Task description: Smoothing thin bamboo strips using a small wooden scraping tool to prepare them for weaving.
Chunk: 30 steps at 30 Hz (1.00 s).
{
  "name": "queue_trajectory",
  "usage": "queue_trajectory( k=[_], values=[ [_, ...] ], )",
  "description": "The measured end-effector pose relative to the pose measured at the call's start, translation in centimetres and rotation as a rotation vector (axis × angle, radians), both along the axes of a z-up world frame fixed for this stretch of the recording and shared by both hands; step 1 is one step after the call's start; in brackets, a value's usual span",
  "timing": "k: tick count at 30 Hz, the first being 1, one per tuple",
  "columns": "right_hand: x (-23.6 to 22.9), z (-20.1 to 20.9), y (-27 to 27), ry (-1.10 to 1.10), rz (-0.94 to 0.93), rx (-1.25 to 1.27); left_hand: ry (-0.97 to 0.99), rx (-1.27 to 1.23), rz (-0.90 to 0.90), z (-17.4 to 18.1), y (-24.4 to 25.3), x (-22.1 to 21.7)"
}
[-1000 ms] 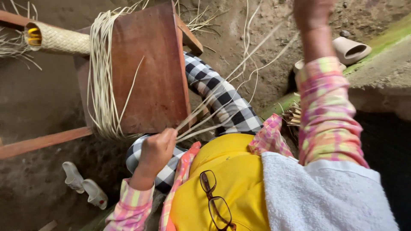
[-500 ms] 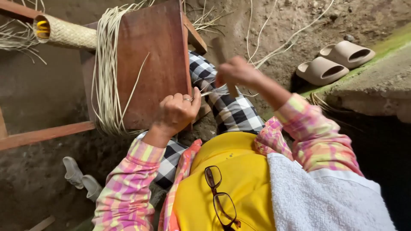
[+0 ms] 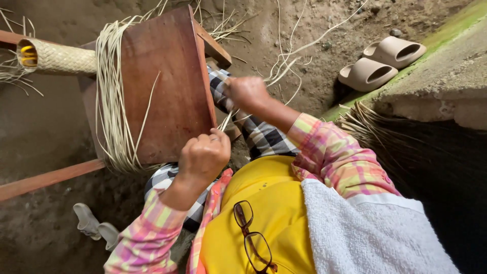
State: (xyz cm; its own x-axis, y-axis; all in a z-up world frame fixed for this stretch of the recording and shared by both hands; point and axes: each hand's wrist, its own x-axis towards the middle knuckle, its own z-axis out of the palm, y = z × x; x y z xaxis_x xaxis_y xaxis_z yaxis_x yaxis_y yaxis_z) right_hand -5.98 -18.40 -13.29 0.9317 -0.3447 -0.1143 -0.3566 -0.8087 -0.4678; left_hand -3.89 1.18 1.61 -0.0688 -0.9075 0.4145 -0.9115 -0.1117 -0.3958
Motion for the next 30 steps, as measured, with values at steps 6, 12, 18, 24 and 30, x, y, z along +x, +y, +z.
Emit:
queue_trajectory(
  k=[6, 12, 18, 24, 30],
  values=[
    [-3.3, -1.4, -10.7, 0.149, -0.754, 0.731, -0.009, 0.058, 0.013, 6.9, 3.3, 0.6],
    [-12.8, -12.7, -23.8, 0.192, -0.571, -0.373, -0.001, 0.284, 0.267, 8.3, 6.2, 2.3],
    [-10.2, -3.4, -17.4, -0.501, -0.632, -0.166, 0.594, 0.145, 0.278, 2.4, 2.5, 2.2],
    [-4.4, 5.7, -1.0, -0.542, -0.477, 1.053, 0.674, 0.122, 0.285, -1.8, -0.2, 2.2],
    [-2.4, 8.5, 3.8, -1.027, 0.114, 0.299, 0.820, 0.162, 0.396, -0.6, -0.3, 1.6]
  ],
)
